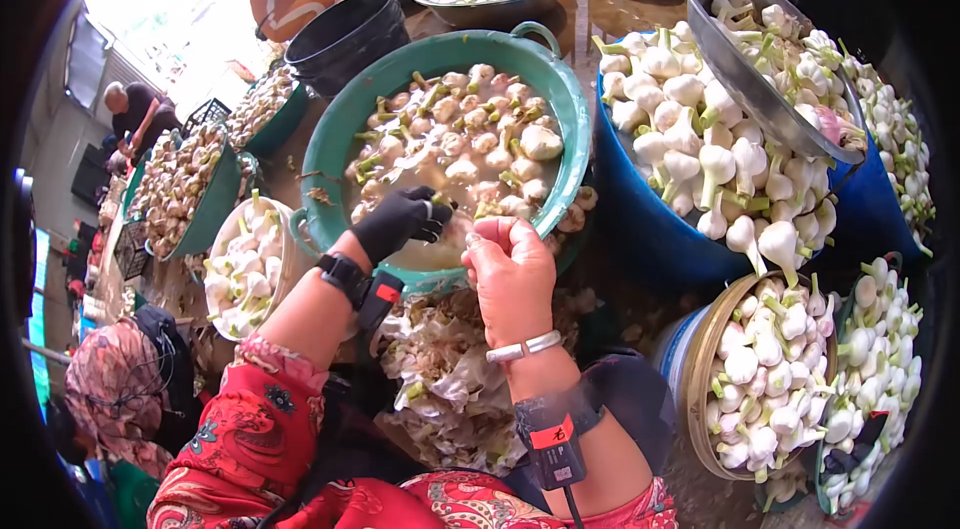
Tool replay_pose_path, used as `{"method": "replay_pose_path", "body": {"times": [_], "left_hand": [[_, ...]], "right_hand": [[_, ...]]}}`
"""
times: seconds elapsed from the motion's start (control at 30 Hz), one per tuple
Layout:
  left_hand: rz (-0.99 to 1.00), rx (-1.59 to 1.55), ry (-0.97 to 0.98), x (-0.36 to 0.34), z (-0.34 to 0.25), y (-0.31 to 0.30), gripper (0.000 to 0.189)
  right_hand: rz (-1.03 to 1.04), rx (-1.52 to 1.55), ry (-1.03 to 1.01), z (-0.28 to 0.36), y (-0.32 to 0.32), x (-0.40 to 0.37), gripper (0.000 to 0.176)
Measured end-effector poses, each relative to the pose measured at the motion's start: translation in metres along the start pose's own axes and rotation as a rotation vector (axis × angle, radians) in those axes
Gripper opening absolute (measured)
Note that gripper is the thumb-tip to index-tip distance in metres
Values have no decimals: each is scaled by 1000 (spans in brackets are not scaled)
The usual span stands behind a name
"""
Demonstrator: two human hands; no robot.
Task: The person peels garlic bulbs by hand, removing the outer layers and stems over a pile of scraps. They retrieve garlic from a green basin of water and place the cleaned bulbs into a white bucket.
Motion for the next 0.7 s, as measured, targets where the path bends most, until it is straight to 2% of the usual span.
{"method": "replay_pose_path", "body": {"times": [0.03, 0.07, 0.1, 0.17, 0.2, 0.23, 0.27, 0.3, 0.33, 0.37, 0.4, 0.43, 0.47, 0.5, 0.57, 0.63, 0.7], "left_hand": [[-57, -93, 50, -28, -19, -1, 19], [-53, -142, 110, -51, -27, -1, 20], [-51, -192, 170, -75, -32, 0, 22], [-66, -306, 186, -118, -36, 11, 19], [-81, -387, 158, -133, -36, 17, 20], [-94, -468, 133, -144, -33, 20, 20], [-132, -314, 222, -150, -30, 14, 25], [-138, -324, 222, -153, -25, 14, 25], [-176, -315, 258, -157, -23, 15, 26], [-211, -307, 290, -161, -25, 15, 28], [-352, 272, 570, -163, -25, 10, 28], [-353, 263, 569, -163, -21, 10, 28], [-266, -100, 393, -159, -12, 10, 27], [-169, -457, 207, -156, -2, 15, 26], [-154, -504, 232, -154, 0, 16, 25], [-190, -396, 218, -158, -4, 13, 25], [-194, -430, 224, -159, -6, 13, 24]], "right_hand": [[44, -113, -87, -3, 1, 2, 25], [150, -253, -162, -7, 6, 1, 44], [258, -520, -336, -11, 11, -2, 59], [407, -487, -365, -28, 20, -8, 65], [442, -182, -58, -40, 25, -12, 65], [449, -187, -48, -44, 28, -16, 65], [471, -223, -116, -45, 30, -19, 64], [492, -258, -185, -45, 32, -22, 62], [509, -87, -39, -50, 34, -23, 59], [508, -93, -33, -50, 36, -26, 59], [499, -133, 6, -49, 37, -27, 58], [490, -173, 42, -50, 38, -28, 56], [462, -92, 55, -55, 37, -27, 49], [454, -99, 59, -58, 34, -25, 49], [332, 247, 332, -68, 26, -20, 43], [323, 275, 357, -69, 26, -19, 41], [362, 261, 356, -71, 26, -16, 42]]}}
Point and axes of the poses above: each hand's wrist, its own x-axis towards the middle knuckle, its own y-axis out of the palm, z = x × y, the point moved 4 cm from there along x, towards the middle knuckle, and after that the axes turned 15 degrees about x, right-handed, at the moved point
